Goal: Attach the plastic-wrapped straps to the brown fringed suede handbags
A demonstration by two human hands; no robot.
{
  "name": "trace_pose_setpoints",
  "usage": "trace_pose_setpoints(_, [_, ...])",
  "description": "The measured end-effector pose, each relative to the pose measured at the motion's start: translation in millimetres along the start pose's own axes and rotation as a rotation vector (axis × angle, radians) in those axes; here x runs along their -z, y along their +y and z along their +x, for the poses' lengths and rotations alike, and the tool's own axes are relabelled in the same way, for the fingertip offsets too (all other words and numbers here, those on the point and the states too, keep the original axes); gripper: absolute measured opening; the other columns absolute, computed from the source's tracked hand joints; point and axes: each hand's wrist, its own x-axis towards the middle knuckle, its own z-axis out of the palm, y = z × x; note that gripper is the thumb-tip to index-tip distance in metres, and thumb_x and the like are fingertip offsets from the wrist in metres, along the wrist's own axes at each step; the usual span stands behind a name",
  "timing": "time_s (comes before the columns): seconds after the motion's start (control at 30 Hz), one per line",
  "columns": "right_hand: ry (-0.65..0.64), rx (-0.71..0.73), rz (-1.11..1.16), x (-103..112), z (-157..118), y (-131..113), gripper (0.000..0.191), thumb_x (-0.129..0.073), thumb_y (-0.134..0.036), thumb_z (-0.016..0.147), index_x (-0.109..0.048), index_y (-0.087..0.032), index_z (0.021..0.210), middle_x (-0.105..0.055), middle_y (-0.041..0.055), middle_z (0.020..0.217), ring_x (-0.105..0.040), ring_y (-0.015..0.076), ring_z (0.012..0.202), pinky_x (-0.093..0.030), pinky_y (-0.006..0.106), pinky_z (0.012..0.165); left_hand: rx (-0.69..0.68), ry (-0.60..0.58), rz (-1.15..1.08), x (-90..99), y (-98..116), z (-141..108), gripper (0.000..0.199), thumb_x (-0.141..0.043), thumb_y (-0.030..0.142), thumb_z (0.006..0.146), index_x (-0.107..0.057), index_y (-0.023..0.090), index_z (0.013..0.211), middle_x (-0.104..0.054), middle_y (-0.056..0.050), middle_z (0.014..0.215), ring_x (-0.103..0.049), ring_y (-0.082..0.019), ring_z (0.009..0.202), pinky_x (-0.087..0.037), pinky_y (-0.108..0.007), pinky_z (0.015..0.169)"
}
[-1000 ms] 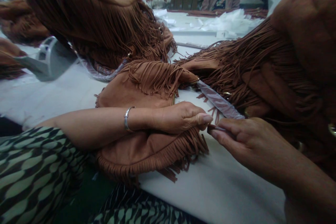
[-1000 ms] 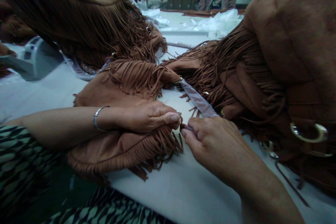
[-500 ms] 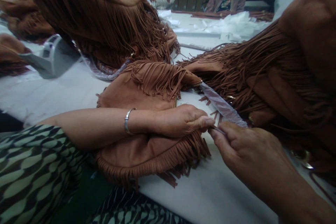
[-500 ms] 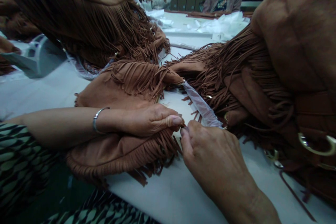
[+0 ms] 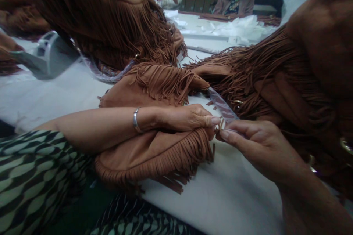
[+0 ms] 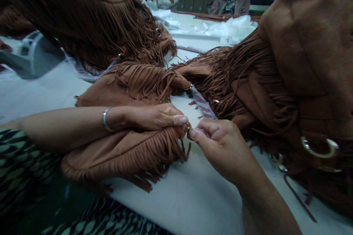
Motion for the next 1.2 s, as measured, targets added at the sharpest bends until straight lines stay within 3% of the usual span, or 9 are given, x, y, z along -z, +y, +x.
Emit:
trace_pose_setpoints(0.1, [-0.062,-0.026,0.125,6,-1,-1,0.036,-0.049,-0.040,0.085,-0.058,-0.015,0.061,-0.056,0.0013,0.056,-0.051,0.0136,0.053,-0.037,0.024,0.048,-0.037,-0.038,-0.043,0.6,2,0,0.058,-0.045,0.064,0.087,-0.059,0.010,0.074,-0.057,-0.002,0.071,-0.052,-0.011,0.070,-0.043,-0.022,0.071])
trace_pose_setpoints(0.2, [-0.016,0.015,-0.033,7,-6,-8,0.032,-0.049,-0.036,0.086,-0.060,-0.016,0.063,-0.058,0.0014,0.056,-0.053,0.0142,0.051,-0.035,0.025,0.048,-0.074,-0.015,0.109,-0.3,7,-2,0.052,-0.040,0.055,0.093,-0.058,0.010,0.074,-0.056,-0.002,0.073,-0.050,-0.010,0.069,-0.042,-0.020,0.070])
trace_pose_setpoints(0.33, [0.245,0.120,-0.378,-4,-14,-17,0.029,-0.048,-0.029,0.089,-0.061,-0.017,0.066,-0.058,0.0024,0.055,-0.054,0.0157,0.050,-0.034,0.028,0.051,-0.173,0.041,0.322,-2.6,14,-10,0.033,-0.035,0.029,0.098,-0.053,0.011,0.076,-0.052,0.000,0.072,-0.048,-0.008,0.069,-0.040,-0.016,0.070])
trace_pose_setpoints(0.43, [0.383,0.210,-0.456,-15,-19,-16,0.025,-0.048,-0.027,0.091,-0.063,-0.017,0.074,-0.060,0.0032,0.061,-0.056,0.0163,0.055,-0.036,0.030,0.057,-0.214,0.061,0.416,-3.4,17,-15,0.028,-0.034,0.026,0.098,-0.047,0.013,0.076,-0.048,0.001,0.070,-0.046,-0.007,0.066,-0.038,-0.016,0.066])
trace_pose_setpoints(0.67, [0.418,0.208,-0.421,-26,-27,-14,0.024,-0.047,-0.025,0.092,-0.061,-0.018,0.074,-0.060,0.0035,0.062,-0.057,0.0167,0.058,-0.038,0.030,0.060,-0.129,0.134,0.932,-8.8,21,-19,0.038,-0.025,0.038,0.100,-0.048,0.015,0.078,-0.048,0.000,0.066,-0.040,-0.010,0.056,-0.029,-0.024,0.055])
trace_pose_setpoints(0.8, [0.307,0.119,-0.232,-20,-27,-19,0.019,-0.048,-0.024,0.091,-0.058,-0.020,0.075,-0.059,-0.0005,0.059,-0.058,0.0132,0.052,-0.040,0.026,0.054,-0.055,0.183,1.118,-13.1,23,-19,0.041,-0.020,0.039,0.099,-0.048,0.016,0.079,-0.051,-0.001,0.065,-0.037,-0.012,0.051,-0.022,-0.026,0.050])
trace_pose_setpoints(0.9, [0.218,0.036,-0.139,-16,-26,-20,0.016,-0.050,-0.023,0.089,-0.058,-0.020,0.075,-0.059,-0.0030,0.058,-0.058,0.0109,0.048,-0.038,0.023,0.048,-0.058,0.156,1.106,-11.2,24,-18,0.041,-0.020,0.039,0.099,-0.047,0.016,0.079,-0.049,-0.001,0.063,-0.035,-0.011,0.050,-0.023,-0.026,0.050])
trace_pose_setpoints(1.07, [0.374,0.045,0.067,-18,-23,-19,0.015,-0.060,-0.028,0.085,-0.063,-0.021,0.072,-0.056,-0.0057,0.052,-0.052,0.0075,0.045,-0.037,0.020,0.045,-0.169,0.071,0.777,-0.7,24,-15,0.032,-0.033,0.032,0.099,-0.046,0.015,0.076,-0.044,0.003,0.064,-0.041,-0.008,0.056,-0.032,-0.021,0.058])
trace_pose_setpoints(1.2, [0.453,-0.068,0.269,-23,-23,-25,0.010,-0.064,-0.028,0.083,-0.067,-0.021,0.076,-0.058,-0.0062,0.053,-0.052,0.0070,0.045,-0.040,0.018,0.044,-0.204,0.034,0.487,1.2,24,-13,0.027,-0.035,0.023,0.098,-0.047,0.014,0.076,-0.047,0.002,0.068,-0.043,-0.007,0.060,-0.035,-0.017,0.061])
